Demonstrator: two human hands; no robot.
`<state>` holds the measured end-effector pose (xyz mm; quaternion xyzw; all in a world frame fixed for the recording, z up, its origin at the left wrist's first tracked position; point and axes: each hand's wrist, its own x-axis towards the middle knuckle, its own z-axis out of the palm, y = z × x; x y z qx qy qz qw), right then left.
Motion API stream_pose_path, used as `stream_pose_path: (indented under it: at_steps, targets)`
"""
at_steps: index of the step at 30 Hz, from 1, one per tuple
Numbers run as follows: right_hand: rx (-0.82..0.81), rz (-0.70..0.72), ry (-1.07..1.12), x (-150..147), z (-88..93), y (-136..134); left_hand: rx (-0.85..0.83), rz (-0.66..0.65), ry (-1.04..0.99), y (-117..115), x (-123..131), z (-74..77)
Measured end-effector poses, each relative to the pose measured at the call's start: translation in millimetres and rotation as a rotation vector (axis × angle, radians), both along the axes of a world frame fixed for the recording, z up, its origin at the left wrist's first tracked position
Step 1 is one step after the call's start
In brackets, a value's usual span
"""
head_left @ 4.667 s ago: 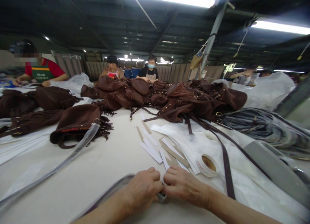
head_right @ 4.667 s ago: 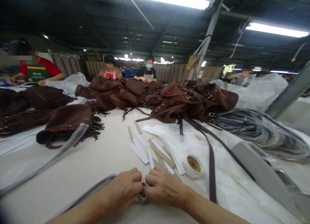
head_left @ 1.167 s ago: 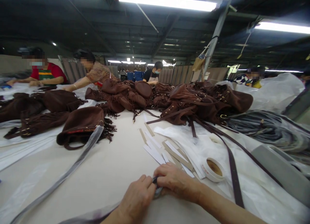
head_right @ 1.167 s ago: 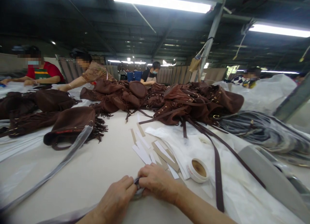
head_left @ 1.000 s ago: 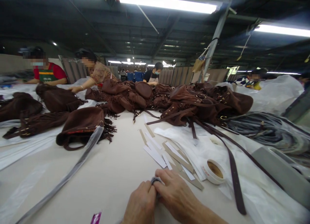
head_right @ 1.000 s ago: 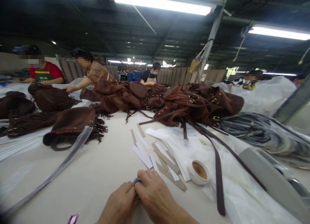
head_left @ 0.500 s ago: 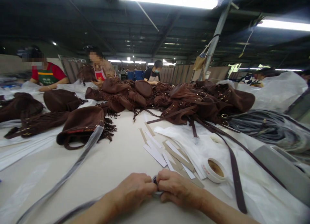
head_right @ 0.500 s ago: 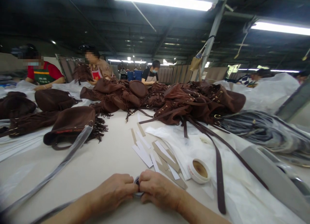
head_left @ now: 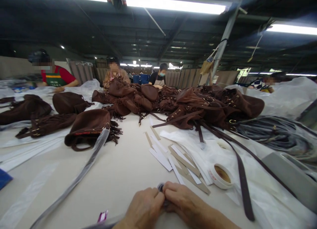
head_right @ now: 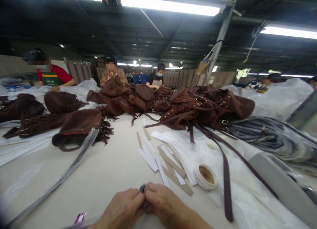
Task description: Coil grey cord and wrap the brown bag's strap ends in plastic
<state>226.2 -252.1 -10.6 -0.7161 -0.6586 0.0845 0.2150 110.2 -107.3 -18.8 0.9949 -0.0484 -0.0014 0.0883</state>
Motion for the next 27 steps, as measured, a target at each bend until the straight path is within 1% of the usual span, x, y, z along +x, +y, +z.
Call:
stream_pose_path:
  at_steps: [1,3,5,6,8,11,12,13,14,15,17,18,19,20,21,22,24,25,26,27]
  targets:
    - [0.016,0.075,0.057,4.0,5.2,-2.6,0.034,-0.058,-0.015,5.8,-2.2,4.3]
    - [0.031,0.174,0.127,12.8,15.3,-5.9,0.106,-0.134,-0.023,15.8,-3.3,13.1]
    - [0.025,0.213,0.146,17.9,21.4,-6.1,0.151,-0.174,-0.003,17.9,-0.9,17.9]
    - [0.014,0.209,0.142,17.9,21.9,-5.3,0.157,-0.177,0.01,15.3,1.0,17.8]
    - [-0.021,0.152,0.113,13.0,17.7,-3.2,0.139,-0.113,0.037,4.9,4.5,13.2]
    - [-0.092,-0.071,0.024,1.2,3.4,-1.5,0.065,0.051,0.077,-9.1,6.1,4.2]
    - [-0.103,-0.127,0.003,-1.0,-0.6,-1.9,0.049,0.07,0.086,-9.6,5.6,3.1]
    - [-0.101,-0.143,-0.002,-1.4,-2.9,-2.8,0.046,0.062,0.092,-7.5,4.9,3.4]
    - [-0.087,-0.112,0.013,0.3,-3.1,-3.9,0.053,0.03,0.089,-3.1,4.3,5.1]
    - [-0.062,-0.048,0.044,3.8,-1.2,-5.1,0.068,-0.017,0.079,2.6,4.0,7.8]
    - [-0.01,0.102,0.112,13.7,7.0,-6.3,0.105,-0.126,0.048,13.3,4.7,13.7]
    - [0.005,0.153,0.13,18.4,11.8,-5.9,0.12,-0.167,0.04,16.0,5.7,15.7]
    - [0.007,0.181,0.133,21.5,15.7,-4.9,0.13,-0.186,0.039,15.9,6.9,16.4]
    - [-0.005,0.188,0.119,22.5,18.1,-3.3,0.137,-0.174,0.041,12.9,8.1,15.5]
    - [-0.03,0.17,0.092,21.1,18.6,-1.5,0.142,-0.135,0.048,7.5,9.1,13.3]
    - [-0.059,0.121,0.05,17.5,16.8,0.3,0.144,-0.079,0.058,0.7,9.8,10.0]
    - [-0.114,-0.04,-0.051,6.8,8.3,2.6,0.142,0.03,0.081,-12.6,9.1,2.4]
    - [-0.127,-0.113,-0.092,1.7,3.0,2.8,0.136,0.063,0.089,-16.7,7.7,-0.6]
    - [-0.126,-0.15,-0.111,-2.1,-1.6,2.2,0.128,0.071,0.096,-18.2,5.7,-2.3]
    - [-0.11,-0.145,-0.106,-4.0,-4.9,1.0,0.123,0.058,0.096,-16.8,3.4,-2.4]
